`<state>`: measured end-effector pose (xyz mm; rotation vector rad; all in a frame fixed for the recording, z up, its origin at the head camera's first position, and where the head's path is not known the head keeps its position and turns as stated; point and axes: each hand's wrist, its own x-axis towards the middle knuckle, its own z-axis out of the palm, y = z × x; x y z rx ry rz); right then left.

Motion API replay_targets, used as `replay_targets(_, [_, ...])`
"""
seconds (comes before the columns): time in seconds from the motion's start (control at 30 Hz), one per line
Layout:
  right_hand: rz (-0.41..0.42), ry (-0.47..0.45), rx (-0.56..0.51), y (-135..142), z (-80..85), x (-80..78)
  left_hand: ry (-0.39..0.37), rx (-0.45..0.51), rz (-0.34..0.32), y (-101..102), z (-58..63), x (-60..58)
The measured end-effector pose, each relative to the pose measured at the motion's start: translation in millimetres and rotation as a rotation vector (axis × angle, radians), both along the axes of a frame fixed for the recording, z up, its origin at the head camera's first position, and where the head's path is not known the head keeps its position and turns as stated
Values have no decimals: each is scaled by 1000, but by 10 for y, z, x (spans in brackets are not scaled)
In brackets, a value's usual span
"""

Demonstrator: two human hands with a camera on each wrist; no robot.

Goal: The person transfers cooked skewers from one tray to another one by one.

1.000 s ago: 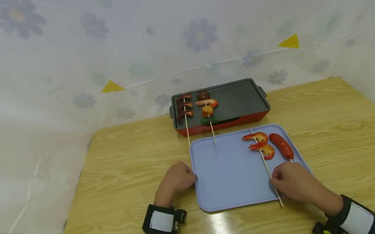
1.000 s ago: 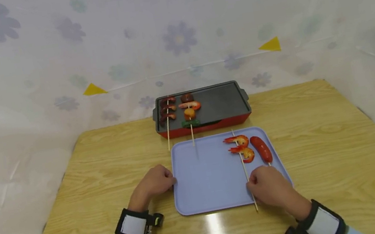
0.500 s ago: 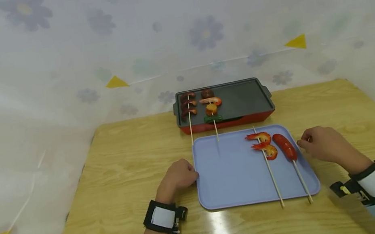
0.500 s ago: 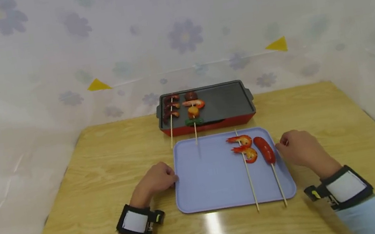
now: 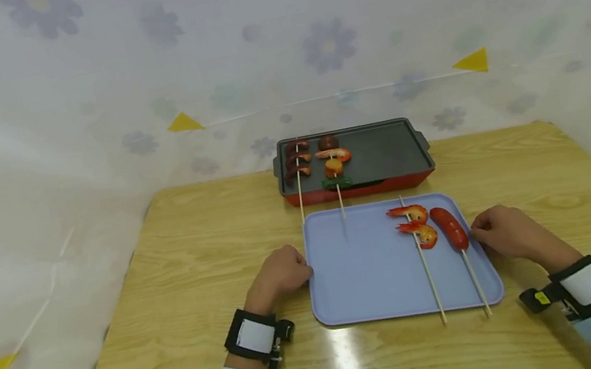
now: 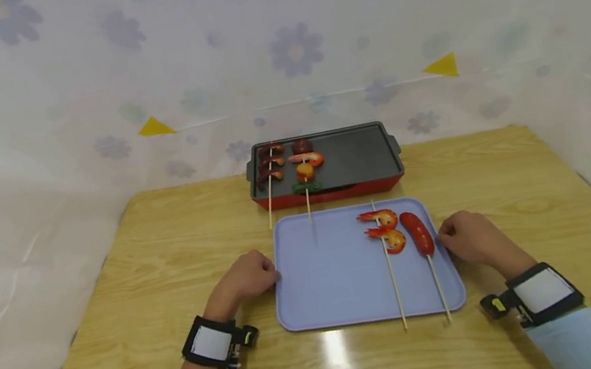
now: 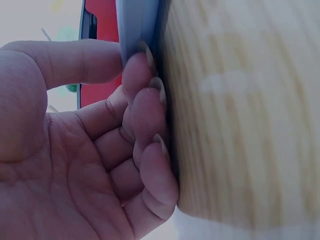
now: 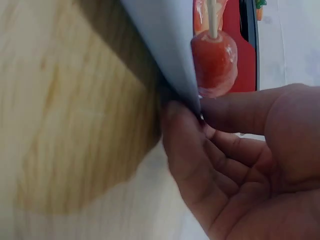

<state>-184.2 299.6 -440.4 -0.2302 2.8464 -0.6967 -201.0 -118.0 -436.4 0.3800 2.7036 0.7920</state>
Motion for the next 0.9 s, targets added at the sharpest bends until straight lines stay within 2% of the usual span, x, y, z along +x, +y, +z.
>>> replay_targets(0.13, [-6, -3, -26, -11, -17, -30, 11, -15, -9, -13, 25, 8])
replay_targets(0.43, [-22, -13, -39, -94, 7, -41, -26, -55, -3, -31, 33, -3])
replay_targets(0.9, [-47, -43, -55, -284, 0, -85, -62, -103, 35, -197, 71, -32])
